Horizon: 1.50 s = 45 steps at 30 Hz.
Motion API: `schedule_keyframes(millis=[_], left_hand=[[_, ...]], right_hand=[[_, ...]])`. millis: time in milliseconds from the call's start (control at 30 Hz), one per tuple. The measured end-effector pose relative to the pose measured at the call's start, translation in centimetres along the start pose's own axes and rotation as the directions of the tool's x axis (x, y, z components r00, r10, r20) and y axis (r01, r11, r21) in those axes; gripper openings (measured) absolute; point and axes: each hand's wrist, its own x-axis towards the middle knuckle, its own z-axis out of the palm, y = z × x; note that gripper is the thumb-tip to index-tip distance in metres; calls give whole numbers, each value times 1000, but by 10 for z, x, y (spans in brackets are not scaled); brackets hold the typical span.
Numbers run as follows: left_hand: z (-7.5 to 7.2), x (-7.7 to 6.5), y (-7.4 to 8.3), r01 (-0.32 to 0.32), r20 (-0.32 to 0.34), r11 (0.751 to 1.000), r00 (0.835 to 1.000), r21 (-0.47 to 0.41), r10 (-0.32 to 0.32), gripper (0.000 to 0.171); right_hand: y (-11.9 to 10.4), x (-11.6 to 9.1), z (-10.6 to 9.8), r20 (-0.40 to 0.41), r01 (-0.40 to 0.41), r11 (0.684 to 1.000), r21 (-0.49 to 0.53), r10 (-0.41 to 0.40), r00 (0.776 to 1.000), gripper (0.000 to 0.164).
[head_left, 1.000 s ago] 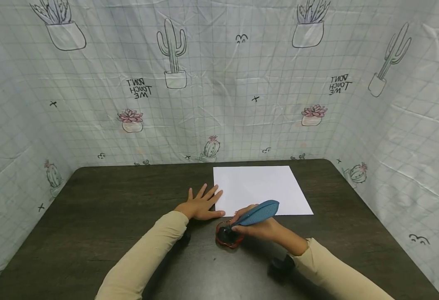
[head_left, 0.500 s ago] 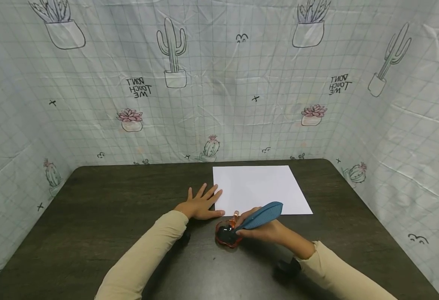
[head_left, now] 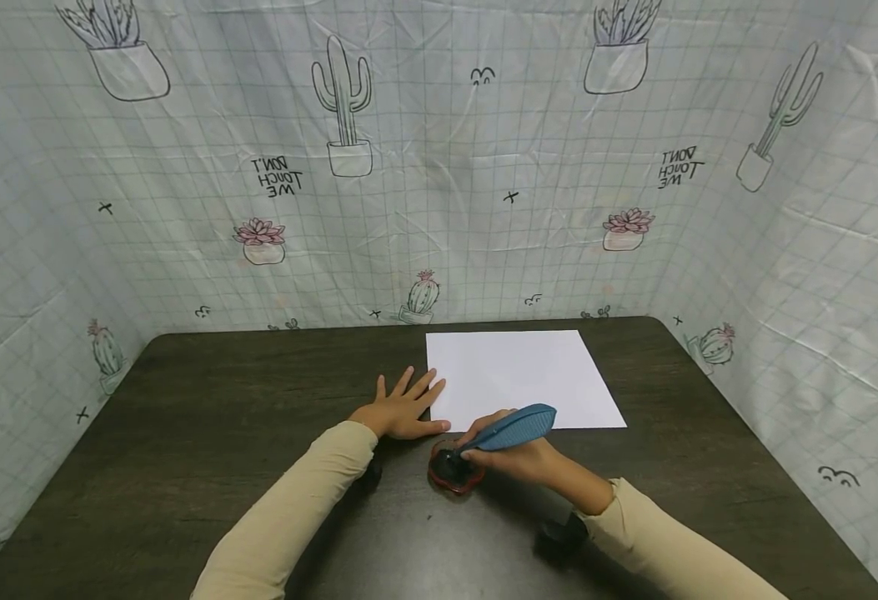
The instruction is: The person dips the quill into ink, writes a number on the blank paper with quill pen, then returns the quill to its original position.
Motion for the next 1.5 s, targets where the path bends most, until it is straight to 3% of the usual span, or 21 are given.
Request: schedule_keyframes(millis=[167, 400, 533, 733, 900, 1267, 1500], left_hand=[[2, 1, -1, 7, 0, 1000, 1000, -10, -7, 77], [10, 11, -8, 25, 15, 1000, 1000, 17, -25, 80], [8, 9, -6, 21, 12, 1000, 1000, 8, -21, 79], [3, 4, -1, -2, 3, 1000, 1000, 7, 2, 78], [2, 3, 0, 4, 5, 1000, 1000, 11, -4, 77], [3, 2, -2, 0, -6, 1000, 1000, 9, 0, 78], [2, 3, -2, 4, 3, 1000, 1000, 2, -4, 78]], right_hand=[[0, -3, -3, 11, -1, 1000, 16, 1, 1000, 12], [-3, -8, -5, 13, 93, 994, 64, -94, 995, 11], [-5, -6, -1, 31, 108, 991, 76, -111, 993, 12], [-2, -1, 4, -13, 45, 999, -5, -45, 999, 11], [2, -2, 5, -45, 33, 999, -41, -35, 998, 11], [-1, -3, 4, -12, 24, 997, -73, -25, 1000, 9], [0, -3, 4, -37, -13, 999, -41, 11, 999, 9]])
